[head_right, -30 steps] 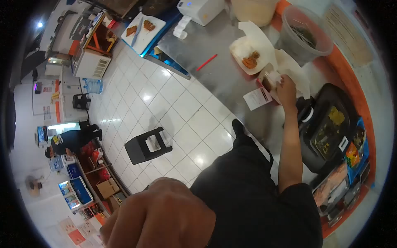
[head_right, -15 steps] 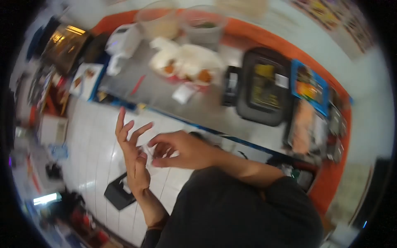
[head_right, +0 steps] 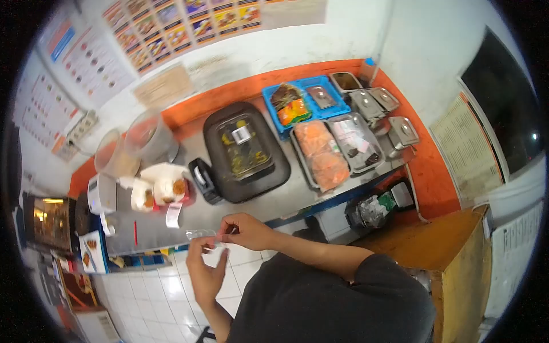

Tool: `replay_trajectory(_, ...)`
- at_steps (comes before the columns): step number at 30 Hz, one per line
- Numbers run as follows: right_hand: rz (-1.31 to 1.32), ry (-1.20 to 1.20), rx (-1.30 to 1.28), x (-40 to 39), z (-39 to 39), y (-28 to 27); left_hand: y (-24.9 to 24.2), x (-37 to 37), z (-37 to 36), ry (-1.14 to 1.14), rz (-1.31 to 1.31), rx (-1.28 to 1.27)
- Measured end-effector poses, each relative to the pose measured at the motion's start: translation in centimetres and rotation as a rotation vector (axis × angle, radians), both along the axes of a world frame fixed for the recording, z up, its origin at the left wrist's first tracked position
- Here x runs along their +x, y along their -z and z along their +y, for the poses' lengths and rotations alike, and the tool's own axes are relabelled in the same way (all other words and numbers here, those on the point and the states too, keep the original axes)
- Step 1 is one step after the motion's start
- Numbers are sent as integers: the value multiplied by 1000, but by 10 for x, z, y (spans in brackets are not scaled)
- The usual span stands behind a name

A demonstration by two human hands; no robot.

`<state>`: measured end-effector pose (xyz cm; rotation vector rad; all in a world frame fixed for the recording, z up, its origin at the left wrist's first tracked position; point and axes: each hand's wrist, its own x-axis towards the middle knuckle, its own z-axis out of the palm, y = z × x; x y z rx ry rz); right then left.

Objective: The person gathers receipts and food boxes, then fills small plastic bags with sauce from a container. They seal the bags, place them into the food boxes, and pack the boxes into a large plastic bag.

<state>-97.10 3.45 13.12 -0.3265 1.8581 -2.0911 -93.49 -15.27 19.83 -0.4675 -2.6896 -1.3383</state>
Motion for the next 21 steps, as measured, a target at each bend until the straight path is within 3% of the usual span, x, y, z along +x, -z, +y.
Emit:
replay_trajectory(1,6,9,-16,1,22,-5,0,-3,28,35,-100,110)
replay_trajectory(5,138,111,15,1,117,-10,21,-25,119,111,-56,244)
replay_trajectory(10,199,224,15,-13,267,0,53,-68,267,206,100,236)
replay_trajectory(16,881,317,877,-19,422,37,81,-91,447,69,82,170)
replay_trajectory(19,378,537,624,-20,458,15,69,-108,493,119,132,138)
replay_trajectory(21,299,542,625,-26,483,2,62,-113,518,261,-7,101)
